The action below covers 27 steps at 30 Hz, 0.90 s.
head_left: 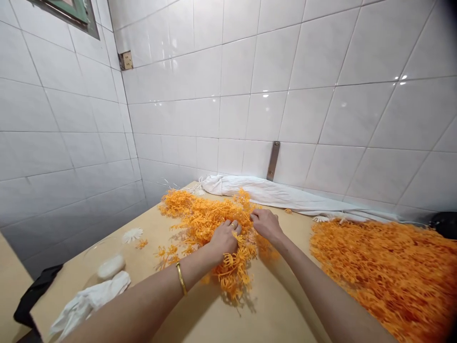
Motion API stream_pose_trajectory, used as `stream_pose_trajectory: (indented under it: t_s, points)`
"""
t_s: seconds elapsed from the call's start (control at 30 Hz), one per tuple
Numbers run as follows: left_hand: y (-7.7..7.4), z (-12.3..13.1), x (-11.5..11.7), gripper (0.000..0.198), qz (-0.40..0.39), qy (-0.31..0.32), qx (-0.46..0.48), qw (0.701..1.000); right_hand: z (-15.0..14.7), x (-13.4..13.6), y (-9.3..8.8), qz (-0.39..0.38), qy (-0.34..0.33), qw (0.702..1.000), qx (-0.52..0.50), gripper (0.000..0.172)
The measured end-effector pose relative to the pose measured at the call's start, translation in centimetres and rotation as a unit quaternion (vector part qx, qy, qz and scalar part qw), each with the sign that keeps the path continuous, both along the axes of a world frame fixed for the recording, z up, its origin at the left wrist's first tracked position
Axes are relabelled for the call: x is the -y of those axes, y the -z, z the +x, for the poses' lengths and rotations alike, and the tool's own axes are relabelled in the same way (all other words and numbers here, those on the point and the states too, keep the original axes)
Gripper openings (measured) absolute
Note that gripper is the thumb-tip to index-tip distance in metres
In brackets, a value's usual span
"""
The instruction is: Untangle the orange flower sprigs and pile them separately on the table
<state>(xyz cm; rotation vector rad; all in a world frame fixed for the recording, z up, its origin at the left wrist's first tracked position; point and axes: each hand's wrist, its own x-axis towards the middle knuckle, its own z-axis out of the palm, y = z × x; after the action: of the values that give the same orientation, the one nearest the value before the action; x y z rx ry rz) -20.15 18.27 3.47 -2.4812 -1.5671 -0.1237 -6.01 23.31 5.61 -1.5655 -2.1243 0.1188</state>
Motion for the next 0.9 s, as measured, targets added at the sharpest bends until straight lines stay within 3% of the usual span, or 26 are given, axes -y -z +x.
stream_pose_trajectory:
  t_s: [0.13,0.27,0.43,0.57,0.7,0.8,0.9]
  points:
    - [-0.4,0.9,0.3,0.028,0.013,0.019,-0.006,1.000,0.0,0.2,-0.4,0.014,-0.029,0.999,-0.017,0.026]
    - [-0.5,1.0,1.0,0.031,0.021,0.039,-0.013,0.999,-1.2,0.2,1.5,-0.001,-0.024,0.999,-0.040,0.028]
    - [-0.2,0.2,0.9,0.037,0.034,0.002,-0.010,0.999,-1.4,-0.2,2.2,-0.028,-0.001,0.997,-0.076,0.015]
    - [0.0,-0.3,0.3,0.041,-0.001,-0.014,0.001,1.000,0.4,0.0,0.2,-0.053,-0.013,0.989,-0.135,0.013]
    - [0.0,-0.6,-0.3,0.043,-0.009,-0.025,0.011,1.000,4.0,1.6,-3.6,-0.044,-0.029,0.972,-0.227,0.019]
    - [-0.3,-0.6,-0.4,0.044,-0.015,-0.035,0.010,0.999,7.0,4.4,-6.7,-0.044,-0.065,0.927,-0.368,0.025]
    - [-0.7,-0.6,-0.7,0.044,-0.021,-0.038,0.008,0.999,9.5,8.2,-8.6,-0.061,-0.086,0.883,-0.458,0.027]
